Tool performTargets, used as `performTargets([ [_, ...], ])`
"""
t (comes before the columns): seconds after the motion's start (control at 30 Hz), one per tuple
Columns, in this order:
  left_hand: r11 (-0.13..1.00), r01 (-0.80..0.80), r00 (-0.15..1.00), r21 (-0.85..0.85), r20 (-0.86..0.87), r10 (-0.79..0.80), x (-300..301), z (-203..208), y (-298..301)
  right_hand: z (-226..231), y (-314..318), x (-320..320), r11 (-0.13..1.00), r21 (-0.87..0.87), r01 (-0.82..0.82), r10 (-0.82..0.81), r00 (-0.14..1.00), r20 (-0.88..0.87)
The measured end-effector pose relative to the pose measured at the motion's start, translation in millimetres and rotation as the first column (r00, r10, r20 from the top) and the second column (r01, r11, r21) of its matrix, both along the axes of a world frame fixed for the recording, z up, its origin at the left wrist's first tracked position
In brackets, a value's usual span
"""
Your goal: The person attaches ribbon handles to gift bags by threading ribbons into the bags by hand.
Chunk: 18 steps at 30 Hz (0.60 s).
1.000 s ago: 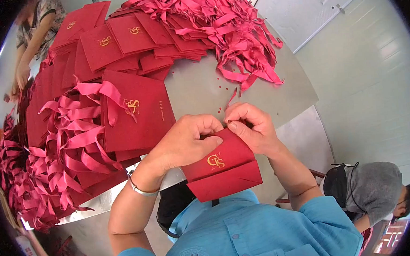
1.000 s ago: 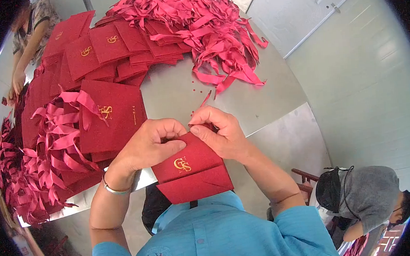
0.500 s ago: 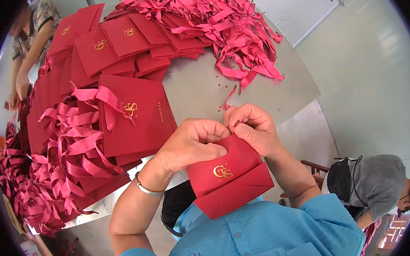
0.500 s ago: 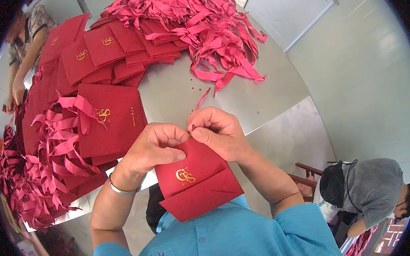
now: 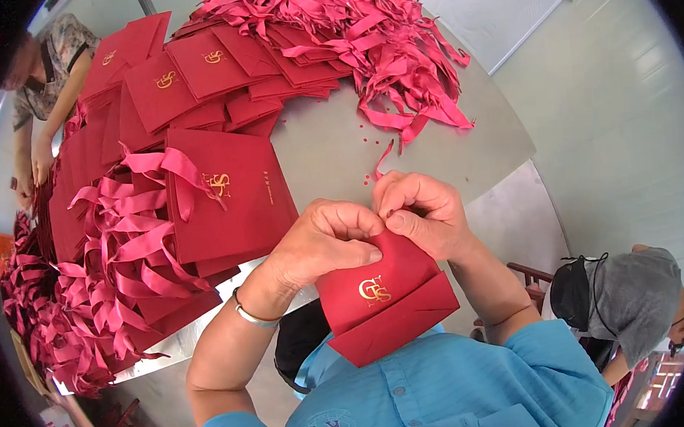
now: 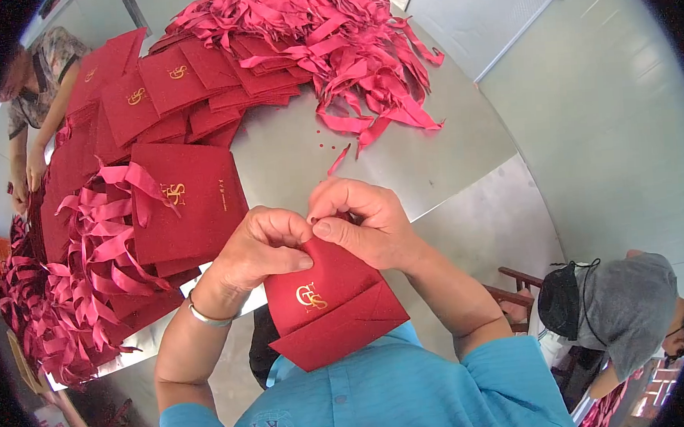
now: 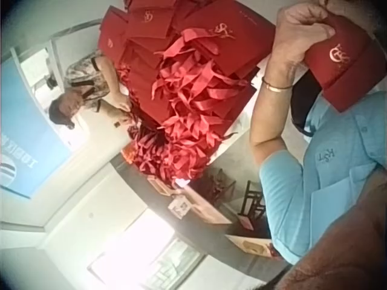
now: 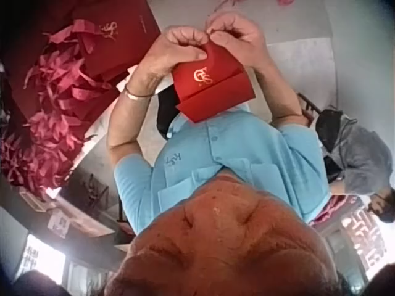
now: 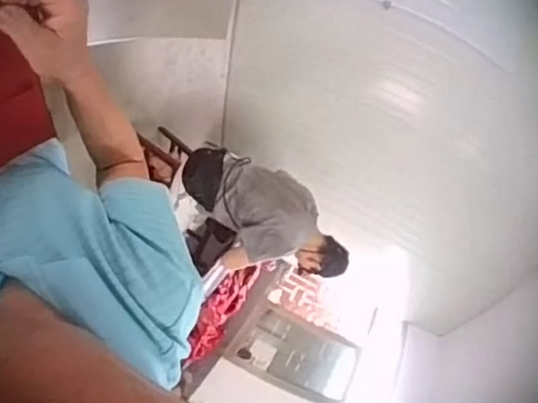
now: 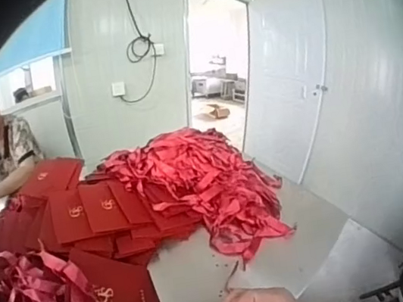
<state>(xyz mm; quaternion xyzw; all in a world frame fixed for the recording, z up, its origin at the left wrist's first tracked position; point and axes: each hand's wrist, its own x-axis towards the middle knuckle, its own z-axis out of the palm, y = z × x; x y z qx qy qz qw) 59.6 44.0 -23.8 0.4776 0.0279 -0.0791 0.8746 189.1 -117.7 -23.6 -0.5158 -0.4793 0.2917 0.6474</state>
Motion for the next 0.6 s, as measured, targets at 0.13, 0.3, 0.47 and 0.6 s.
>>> performTargets([
  [0.13,0.999,-0.034,0.999,-0.036,-0.004,0.034,-1,2,-3,4,3,1,1.0,0.018,0.011,-0.012,0.999,0.034],
  [0.3,0.996,-0.089,0.995,0.026,0.045,0.087,-2,8,-6,14,5,3,0.996,0.079,0.051,-0.072,0.957,0.283],
  [0.47,0.993,-0.074,0.995,0.09,0.08,0.066,-2,6,-3,21,5,3,0.991,0.118,0.069,-0.115,0.89,0.44],
  [0.6,0.987,-0.071,0.991,0.146,0.127,0.052,-3,0,-2,24,5,1,0.99,0.112,0.081,-0.126,0.862,0.492],
])
